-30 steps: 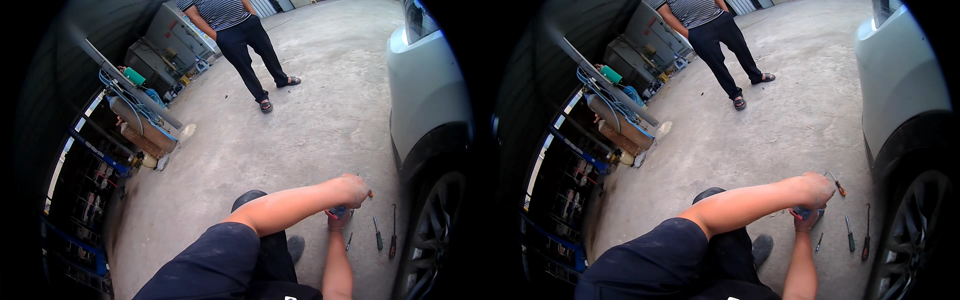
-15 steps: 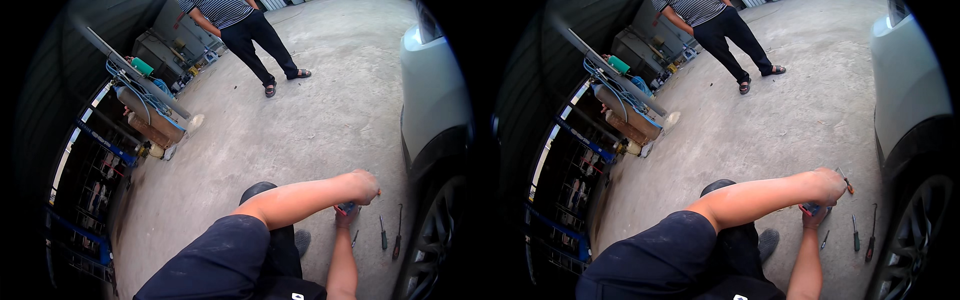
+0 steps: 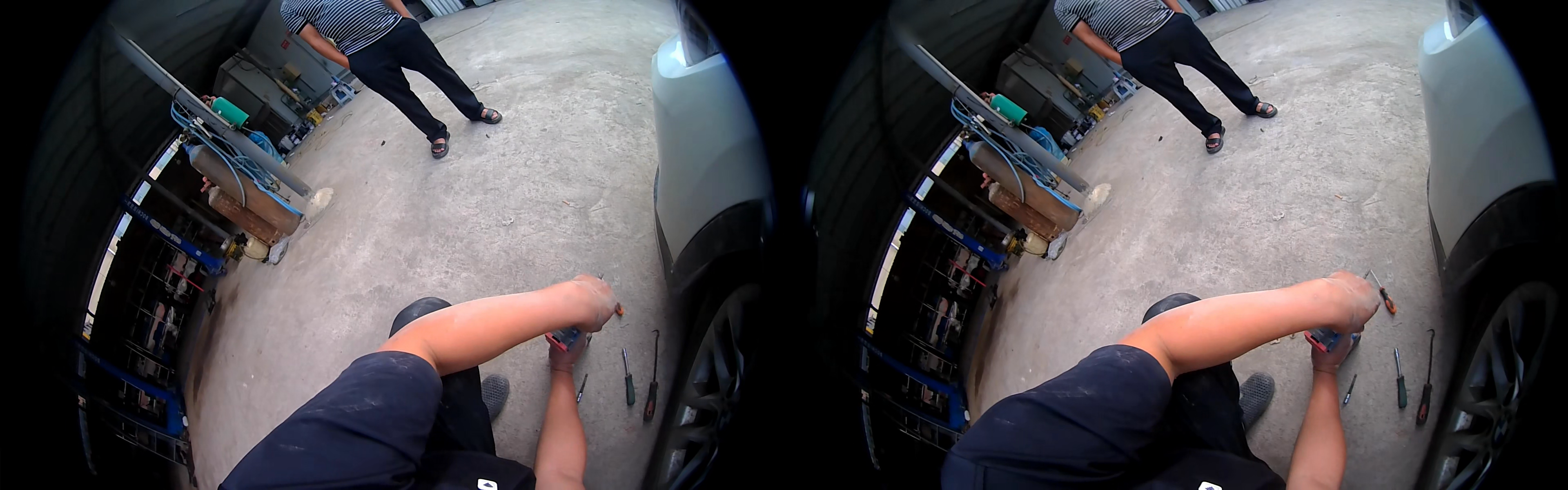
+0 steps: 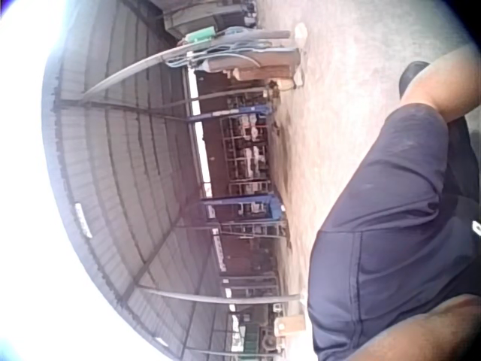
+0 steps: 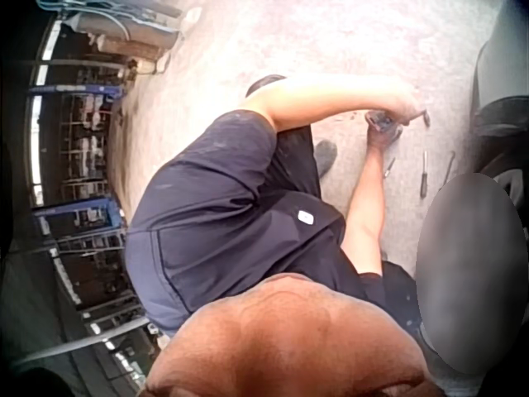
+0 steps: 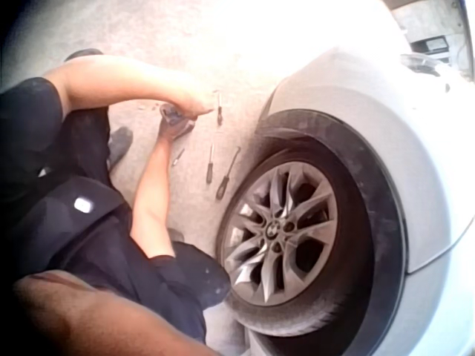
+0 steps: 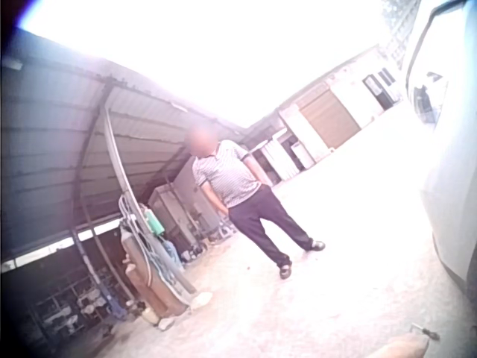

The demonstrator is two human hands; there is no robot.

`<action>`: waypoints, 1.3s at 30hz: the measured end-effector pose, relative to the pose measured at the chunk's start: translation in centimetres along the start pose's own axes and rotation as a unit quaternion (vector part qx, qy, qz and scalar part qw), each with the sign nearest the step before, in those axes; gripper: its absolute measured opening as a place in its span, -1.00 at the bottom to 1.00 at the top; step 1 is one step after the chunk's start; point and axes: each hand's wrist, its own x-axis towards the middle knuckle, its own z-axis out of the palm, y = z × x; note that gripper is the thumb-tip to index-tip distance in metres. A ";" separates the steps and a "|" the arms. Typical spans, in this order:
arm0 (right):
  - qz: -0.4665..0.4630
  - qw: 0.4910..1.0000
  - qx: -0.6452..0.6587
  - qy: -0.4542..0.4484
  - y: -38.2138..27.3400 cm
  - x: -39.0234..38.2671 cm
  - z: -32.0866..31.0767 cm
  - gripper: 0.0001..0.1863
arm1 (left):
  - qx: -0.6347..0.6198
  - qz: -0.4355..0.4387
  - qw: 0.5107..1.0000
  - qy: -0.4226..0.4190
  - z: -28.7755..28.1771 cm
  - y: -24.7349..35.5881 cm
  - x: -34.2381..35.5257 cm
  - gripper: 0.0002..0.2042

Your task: The person kneels beside a white car and aligns the front bumper near the wheel arch. They use a cordless impact driver to fasten screws into the wheel arch liner and bumper area, then switch to a manual screwdriver for additional fastening.

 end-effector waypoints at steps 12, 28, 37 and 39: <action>0.019 1.000 -0.004 0.005 -1.3 0.3 -0.2 -0.46 | 0.001 0.002 1.000 0.005 1.1 -0.3 1.3 -0.77; -0.021 1.000 -0.002 0.002 -0.3 0.4 -0.4 -0.52 | 0.005 0.018 0.999 0.029 0.9 -0.4 0.3 -0.78; -0.015 1.000 0.001 0.000 -1.1 0.4 -0.5 -0.47 | 0.006 0.015 0.999 0.027 1.1 -0.4 0.4 -0.79; -0.011 1.000 0.009 0.000 -0.9 0.2 -0.5 -0.47 | 0.007 0.012 1.000 0.022 1.2 -0.3 0.5 -0.79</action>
